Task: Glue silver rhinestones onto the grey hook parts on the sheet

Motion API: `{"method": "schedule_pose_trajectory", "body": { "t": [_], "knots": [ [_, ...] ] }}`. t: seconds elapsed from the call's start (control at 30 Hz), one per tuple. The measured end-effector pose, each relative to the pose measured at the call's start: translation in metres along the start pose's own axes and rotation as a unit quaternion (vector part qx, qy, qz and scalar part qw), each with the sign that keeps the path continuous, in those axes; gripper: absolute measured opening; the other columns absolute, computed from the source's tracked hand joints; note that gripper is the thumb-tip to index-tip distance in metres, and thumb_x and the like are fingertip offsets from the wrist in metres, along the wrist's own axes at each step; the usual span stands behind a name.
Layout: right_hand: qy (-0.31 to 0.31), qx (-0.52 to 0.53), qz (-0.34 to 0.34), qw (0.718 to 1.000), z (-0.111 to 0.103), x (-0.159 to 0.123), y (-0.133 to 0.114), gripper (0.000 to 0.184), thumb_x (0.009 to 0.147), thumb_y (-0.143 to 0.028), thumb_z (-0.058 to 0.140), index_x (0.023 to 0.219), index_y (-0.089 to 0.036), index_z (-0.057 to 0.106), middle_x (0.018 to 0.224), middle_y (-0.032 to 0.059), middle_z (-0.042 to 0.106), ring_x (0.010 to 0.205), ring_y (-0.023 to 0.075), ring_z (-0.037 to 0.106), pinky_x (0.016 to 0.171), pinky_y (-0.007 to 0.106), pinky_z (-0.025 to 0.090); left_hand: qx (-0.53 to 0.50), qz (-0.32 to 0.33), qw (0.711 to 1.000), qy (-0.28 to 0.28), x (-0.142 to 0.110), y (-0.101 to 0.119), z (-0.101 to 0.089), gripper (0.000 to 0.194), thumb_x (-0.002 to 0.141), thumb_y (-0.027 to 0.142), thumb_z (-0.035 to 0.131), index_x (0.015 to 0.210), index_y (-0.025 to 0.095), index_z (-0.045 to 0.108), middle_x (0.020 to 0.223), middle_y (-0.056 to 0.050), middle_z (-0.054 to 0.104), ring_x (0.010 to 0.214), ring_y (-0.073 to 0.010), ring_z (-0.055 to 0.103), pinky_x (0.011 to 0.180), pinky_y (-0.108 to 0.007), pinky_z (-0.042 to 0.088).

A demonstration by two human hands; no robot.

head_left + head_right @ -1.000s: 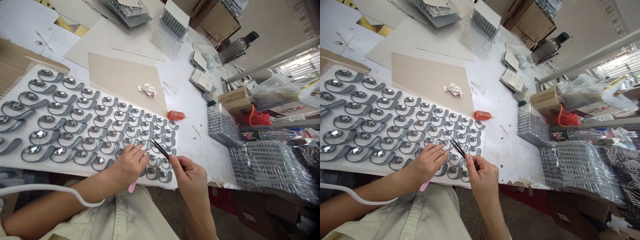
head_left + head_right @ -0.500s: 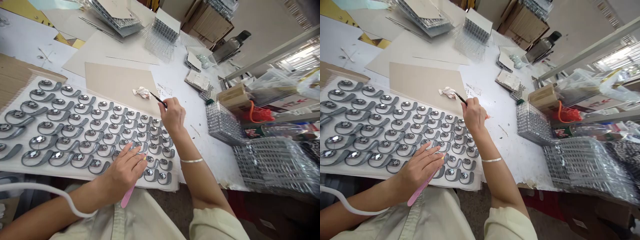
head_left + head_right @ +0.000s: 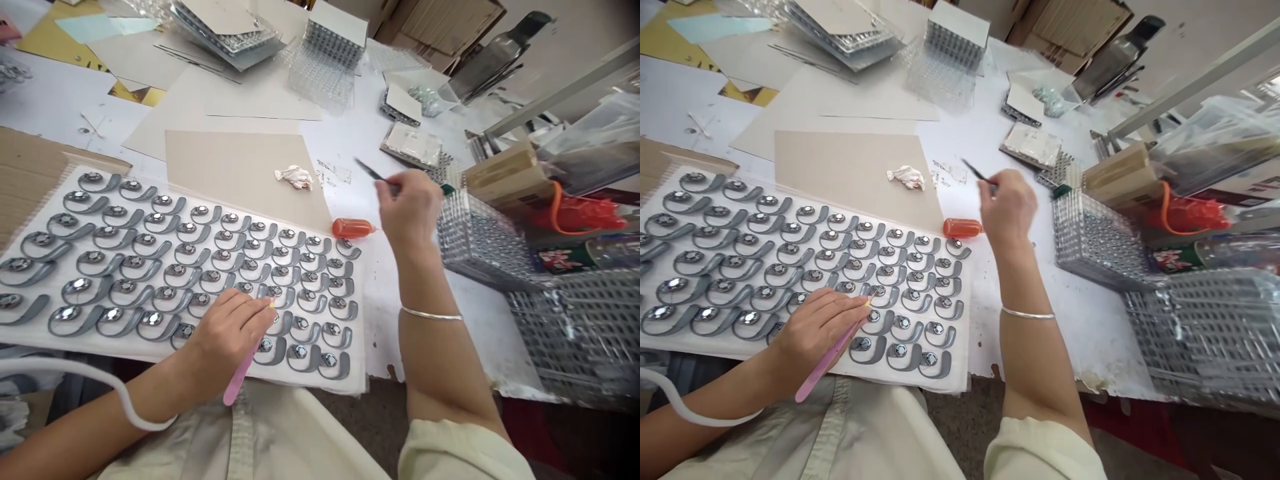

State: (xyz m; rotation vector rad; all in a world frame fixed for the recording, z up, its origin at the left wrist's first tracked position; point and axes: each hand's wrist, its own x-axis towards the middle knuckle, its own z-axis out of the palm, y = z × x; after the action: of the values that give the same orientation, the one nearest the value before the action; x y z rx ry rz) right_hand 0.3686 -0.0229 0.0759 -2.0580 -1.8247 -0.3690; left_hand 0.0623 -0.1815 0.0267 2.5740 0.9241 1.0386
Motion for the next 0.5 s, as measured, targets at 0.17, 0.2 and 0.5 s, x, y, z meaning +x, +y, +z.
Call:
{"method": "schedule_pose_trajectory", "body": {
  "t": [0.17,0.2,0.5],
  "knots": [
    [-0.065,-0.092,0.105,0.988,0.012,-0.035,0.071,0.039,0.089,-0.04,0.043,0.092,-0.009,0.066,0.088,0.0168,0.064,0.081,0.0231,0.059,0.066,0.038,0.036,-0.011,-0.002,1.0,-0.02,0.002,0.002,0.002,0.027,0.083,0.001,0.052,0.108,0.008,0.056,0.104,-0.016,0.068,0.086,-0.0221,0.062,0.076,-0.038,0.05],
    [-0.089,-0.098,0.096,0.987,0.015,-0.043,0.077,0.038,0.088,-0.039,0.044,0.094,-0.008,0.066,0.089,0.0166,0.064,0.08,0.0228,0.059,0.067,0.038,0.037,-0.015,-0.001,1.0,-0.025,0.003,0.003,0.002,0.026,0.083,0.003,0.051,0.108,0.008,0.056,0.104,-0.017,0.067,0.086,-0.0225,0.062,0.075,-0.038,0.05],
    [-0.185,-0.067,-0.108,0.975,0.002,-0.056,0.027,0.058,0.076,-0.01,0.049,0.133,-0.014,0.045,0.13,0.0176,0.05,0.118,0.0348,0.049,0.094,0.049,0.043,-0.022,0.006,0.999,-0.034,0.008,0.01,0.0,0.026,0.091,0.017,0.043,0.109,0.003,0.056,0.103,-0.021,0.066,0.084,-0.0264,0.059,0.072,-0.042,0.048]
  ]
}}
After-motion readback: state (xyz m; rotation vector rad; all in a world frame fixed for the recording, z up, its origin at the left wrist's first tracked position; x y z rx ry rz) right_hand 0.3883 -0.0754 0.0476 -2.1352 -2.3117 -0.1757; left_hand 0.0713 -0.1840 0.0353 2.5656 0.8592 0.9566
